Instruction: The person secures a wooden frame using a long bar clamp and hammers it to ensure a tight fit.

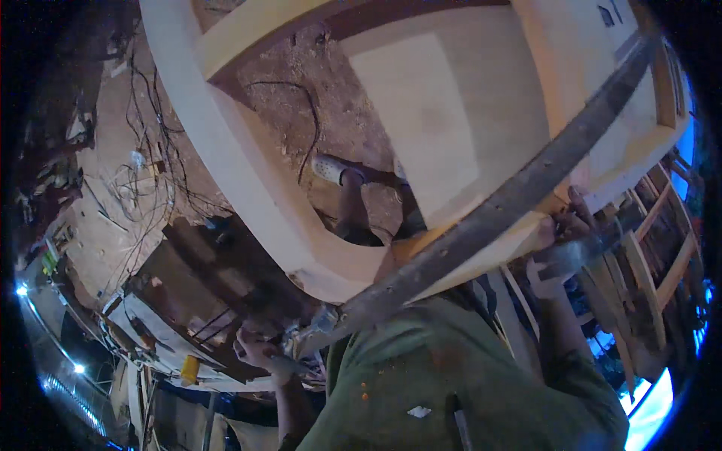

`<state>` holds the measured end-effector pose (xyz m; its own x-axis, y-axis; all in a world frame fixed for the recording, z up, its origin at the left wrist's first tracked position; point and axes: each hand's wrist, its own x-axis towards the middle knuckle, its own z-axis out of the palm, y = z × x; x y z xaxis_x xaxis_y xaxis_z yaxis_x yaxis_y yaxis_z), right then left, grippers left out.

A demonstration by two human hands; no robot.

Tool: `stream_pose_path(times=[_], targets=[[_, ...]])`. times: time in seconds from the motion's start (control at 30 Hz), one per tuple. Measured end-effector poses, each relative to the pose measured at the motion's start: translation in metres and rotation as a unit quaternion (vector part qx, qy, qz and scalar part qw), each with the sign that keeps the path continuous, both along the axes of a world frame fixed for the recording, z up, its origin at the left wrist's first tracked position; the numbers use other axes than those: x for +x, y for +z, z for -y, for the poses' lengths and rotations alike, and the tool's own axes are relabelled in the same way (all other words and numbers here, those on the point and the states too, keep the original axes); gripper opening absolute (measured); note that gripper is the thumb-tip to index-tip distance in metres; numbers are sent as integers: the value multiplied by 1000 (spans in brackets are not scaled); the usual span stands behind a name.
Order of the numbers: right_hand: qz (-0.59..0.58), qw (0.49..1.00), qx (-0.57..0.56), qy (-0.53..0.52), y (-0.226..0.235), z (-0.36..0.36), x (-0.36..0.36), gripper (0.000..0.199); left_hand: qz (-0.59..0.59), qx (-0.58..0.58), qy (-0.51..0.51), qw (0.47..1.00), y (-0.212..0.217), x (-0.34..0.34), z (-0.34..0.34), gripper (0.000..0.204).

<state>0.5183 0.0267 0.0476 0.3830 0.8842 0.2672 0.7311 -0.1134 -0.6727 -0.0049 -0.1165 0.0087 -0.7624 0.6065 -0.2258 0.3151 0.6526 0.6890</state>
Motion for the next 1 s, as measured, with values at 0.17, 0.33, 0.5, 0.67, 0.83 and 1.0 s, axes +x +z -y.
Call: stream_pose_path(times=[0.17, 0.33, 0.5, 0.67, 0.83, 1.0], targets=[[-317, 948, 14, 18, -7, 23, 21, 40, 87, 114, 113, 983, 3, 10, -35, 25], [13, 994, -93, 63, -3, 3, 16, 49, 63, 113, 134, 982, 5, 18, -48, 15], [-151, 986, -39, 59, 7, -4, 9, 41, 0, 206, 121, 971, -8, 18, -55, 15], [56, 990, -21, 125, 20, -1, 18, 43, 53, 210, 91, 972, -2, 9, -55, 18], [68, 981, -44, 177, 23, 2, 29, 43, 249, 114, 64, 960, 12, 19, -62, 19], [103, 980, 4, 169, 24, -1, 21, 48, 269, 99, 33, 957, -28, -45, -23, 17]])
